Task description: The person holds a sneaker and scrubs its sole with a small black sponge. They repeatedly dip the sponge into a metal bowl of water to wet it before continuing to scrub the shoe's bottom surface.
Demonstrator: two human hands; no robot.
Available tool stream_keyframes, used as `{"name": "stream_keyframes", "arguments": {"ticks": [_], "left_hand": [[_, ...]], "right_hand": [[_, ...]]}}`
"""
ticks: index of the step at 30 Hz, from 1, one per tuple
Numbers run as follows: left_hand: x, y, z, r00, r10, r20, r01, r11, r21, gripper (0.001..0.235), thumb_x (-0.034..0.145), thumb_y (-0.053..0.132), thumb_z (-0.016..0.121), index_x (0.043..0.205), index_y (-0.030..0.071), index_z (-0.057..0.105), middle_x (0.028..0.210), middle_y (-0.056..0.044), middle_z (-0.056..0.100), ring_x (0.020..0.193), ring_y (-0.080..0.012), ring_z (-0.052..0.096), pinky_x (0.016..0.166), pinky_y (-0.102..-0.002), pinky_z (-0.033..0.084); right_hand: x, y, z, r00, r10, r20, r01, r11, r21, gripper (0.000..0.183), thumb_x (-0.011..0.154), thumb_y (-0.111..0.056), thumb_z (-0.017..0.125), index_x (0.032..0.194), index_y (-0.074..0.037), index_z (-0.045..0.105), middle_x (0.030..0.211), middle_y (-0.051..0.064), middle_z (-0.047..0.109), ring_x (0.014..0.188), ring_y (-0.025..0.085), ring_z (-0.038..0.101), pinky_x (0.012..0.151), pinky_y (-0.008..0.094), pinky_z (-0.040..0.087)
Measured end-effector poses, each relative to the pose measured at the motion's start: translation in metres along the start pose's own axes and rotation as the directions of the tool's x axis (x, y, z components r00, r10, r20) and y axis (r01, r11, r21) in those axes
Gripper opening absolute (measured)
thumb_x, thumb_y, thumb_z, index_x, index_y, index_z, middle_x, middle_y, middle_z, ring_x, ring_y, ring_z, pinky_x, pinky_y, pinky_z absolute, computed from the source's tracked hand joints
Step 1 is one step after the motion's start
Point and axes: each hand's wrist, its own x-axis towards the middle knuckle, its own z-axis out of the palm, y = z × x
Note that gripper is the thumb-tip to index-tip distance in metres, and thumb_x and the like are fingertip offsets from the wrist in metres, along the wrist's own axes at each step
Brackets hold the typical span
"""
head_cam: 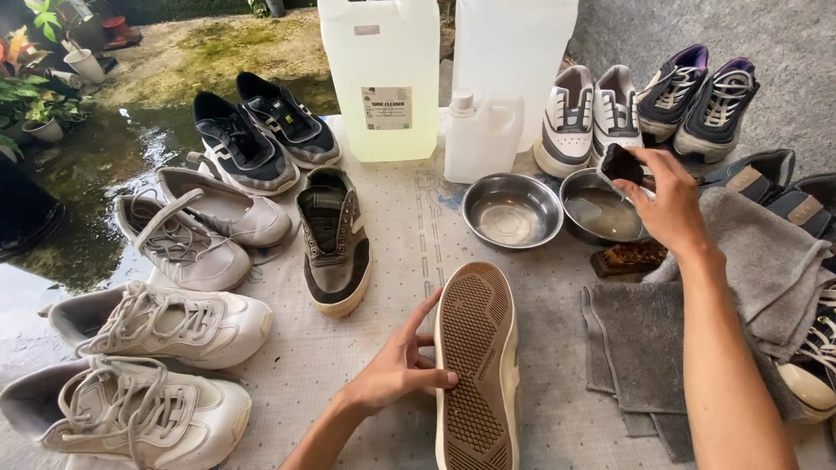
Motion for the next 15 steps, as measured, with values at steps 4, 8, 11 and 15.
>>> {"name": "stream_keyframes", "arguments": {"ticks": [4, 8, 11, 15], "left_hand": [[0.002, -0.005, 0.007, 0.998, -0.028, 0.056, 0.026, 0.999, 0.037, 0.121, 0.076, 0.01, 0.078, 0.165, 0.029, -0.001, 0.129, -0.023, 0.064, 0.094, -0.0299, 0.076, 0.081, -0.043, 0.065], [0.004, -0.009, -0.002, 0.992, -0.022, 0.122, 0.012, 0.997, 0.075, 0.122, 0.078, 0.016, 0.08, 0.164, 0.031, -0.006, 0.137, -0.026, 0.058, 0.095, -0.0297, 0.075, 0.083, -0.043, 0.066], [0.006, -0.014, -0.006, 0.985, 0.01, 0.175, -0.025, 0.996, 0.085, 0.124, 0.08, 0.018, 0.08, 0.163, 0.033, -0.011, 0.144, -0.03, 0.051, 0.095, -0.0304, 0.075, 0.084, -0.043, 0.066], [0.005, -0.013, -0.006, 0.983, 0.029, 0.183, -0.05, 0.992, 0.113, 0.127, 0.08, 0.021, 0.081, 0.162, 0.033, -0.015, 0.143, -0.033, 0.052, 0.093, -0.0296, 0.076, 0.082, -0.039, 0.066]], "right_hand": [[-0.001, 0.006, 0.002, 1.0, -0.008, -0.012, 0.008, 1.0, -0.012, 0.052, 0.1, -0.024, 0.065, 0.139, 0.008, 0.054, 0.132, 0.027, 0.058, 0.121, 0.042, 0.057, 0.101, 0.053, 0.047], [-0.001, 0.006, 0.003, 0.999, 0.021, 0.044, -0.022, 1.0, 0.02, 0.053, 0.097, -0.019, 0.066, 0.141, 0.006, 0.053, 0.134, 0.027, 0.058, 0.122, 0.041, 0.056, 0.103, 0.054, 0.046], [-0.001, 0.008, 0.005, 0.996, 0.035, 0.081, -0.035, 0.999, 0.007, 0.054, 0.097, -0.022, 0.064, 0.143, 0.004, 0.052, 0.135, 0.026, 0.058, 0.124, 0.04, 0.054, 0.104, 0.055, 0.044], [0.001, -0.002, 0.001, 0.993, 0.084, 0.082, -0.087, 0.996, 0.032, 0.05, 0.1, -0.02, 0.061, 0.143, 0.004, 0.051, 0.136, 0.027, 0.056, 0.124, 0.041, 0.053, 0.104, 0.056, 0.043]]}}
